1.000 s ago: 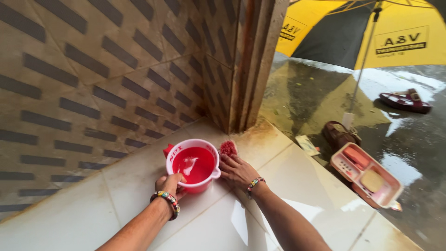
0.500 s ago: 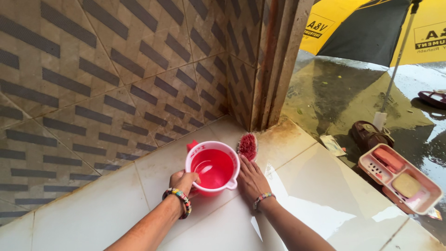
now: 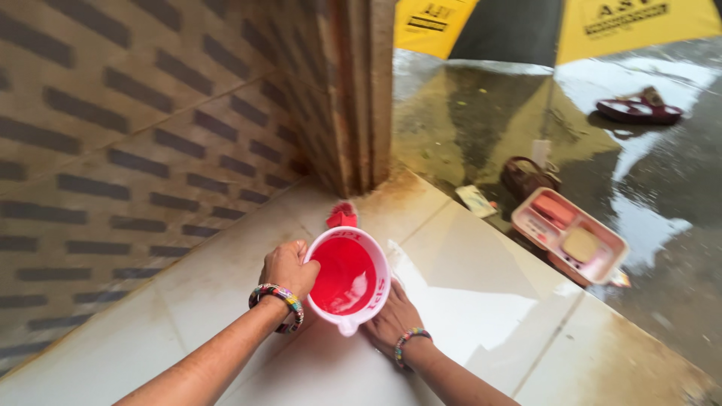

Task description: The person pours water from a red mug onto the tiled floor and scrubs the surface by hand and with a brush.

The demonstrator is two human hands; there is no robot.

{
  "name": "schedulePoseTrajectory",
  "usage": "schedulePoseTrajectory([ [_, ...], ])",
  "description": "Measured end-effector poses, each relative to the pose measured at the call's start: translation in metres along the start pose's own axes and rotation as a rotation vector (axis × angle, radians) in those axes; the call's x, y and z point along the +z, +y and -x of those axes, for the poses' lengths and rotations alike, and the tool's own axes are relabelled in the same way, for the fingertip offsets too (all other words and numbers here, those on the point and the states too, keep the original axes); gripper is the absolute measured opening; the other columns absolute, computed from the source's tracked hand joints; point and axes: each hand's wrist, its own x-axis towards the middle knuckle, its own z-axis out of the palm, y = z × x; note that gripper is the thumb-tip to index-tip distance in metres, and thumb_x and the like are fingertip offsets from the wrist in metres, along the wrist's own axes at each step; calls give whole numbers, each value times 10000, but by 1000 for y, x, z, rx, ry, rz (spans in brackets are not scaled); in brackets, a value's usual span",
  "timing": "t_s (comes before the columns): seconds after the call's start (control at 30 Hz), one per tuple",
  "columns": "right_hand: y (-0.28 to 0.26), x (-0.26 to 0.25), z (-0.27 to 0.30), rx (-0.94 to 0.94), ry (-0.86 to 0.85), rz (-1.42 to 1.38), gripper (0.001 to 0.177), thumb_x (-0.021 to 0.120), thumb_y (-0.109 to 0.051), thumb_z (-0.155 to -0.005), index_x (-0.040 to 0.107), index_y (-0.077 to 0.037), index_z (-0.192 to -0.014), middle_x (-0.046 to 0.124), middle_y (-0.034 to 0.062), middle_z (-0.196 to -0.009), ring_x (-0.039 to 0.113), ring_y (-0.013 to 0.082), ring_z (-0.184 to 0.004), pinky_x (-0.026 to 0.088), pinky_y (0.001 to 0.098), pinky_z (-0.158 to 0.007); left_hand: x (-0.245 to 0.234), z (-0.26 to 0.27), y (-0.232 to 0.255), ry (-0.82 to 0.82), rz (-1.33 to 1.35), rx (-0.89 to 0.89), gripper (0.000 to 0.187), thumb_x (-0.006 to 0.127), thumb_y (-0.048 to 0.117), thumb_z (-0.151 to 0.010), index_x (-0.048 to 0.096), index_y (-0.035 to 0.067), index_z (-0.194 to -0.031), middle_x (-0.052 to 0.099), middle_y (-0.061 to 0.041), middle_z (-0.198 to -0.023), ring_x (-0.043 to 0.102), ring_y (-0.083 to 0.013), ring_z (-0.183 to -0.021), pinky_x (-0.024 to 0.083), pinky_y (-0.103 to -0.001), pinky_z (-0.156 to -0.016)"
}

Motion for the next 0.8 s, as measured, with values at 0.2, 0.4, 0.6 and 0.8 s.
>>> schedulePoseTrajectory([
  [0.2,-16,-29,-9,121,-86,103,429,528,-273,-901,628,-157,-1302,587,117,-1415,439,317,-1387,234,464,-1191,24,3,64,0,-157,161,115,646,148,-765,711,137,-859,729,-178,-890,684,-419,-887,541,-526,-797],
  [0.4,13,-22,-16,202,73,153,404,546,-255,-893,645,-151,-1270,620,130,-1365,486,334,-1332,265,493,-1164,65,-27,95,-43,-132,324,217,649,140,-785,756,170,-971,730,-189,-935,696,-427,-902,547,-534,-829],
  [0.6,79,-33,-16,458,49,179,564,484,-365,-917,504,-130,-1429,432,157,-1537,290,311,-1472,158,459,-1230,100,-53,121,-47,-117,521,196,655,131,-787,744,126,-961,737,-185,-919,705,-417,-893,551,-527,-813],
  [0.8,126,-22,11,762,84,199,726,323,-435,-1009,177,-43,-1601,119,160,-1691,57,260,-1567,39,431,-1248,134,-71,143,-63,8,500,218,668,145,-757,737,141,-964,723,-207,-887,695,-430,-867,541,-530,-794],
])
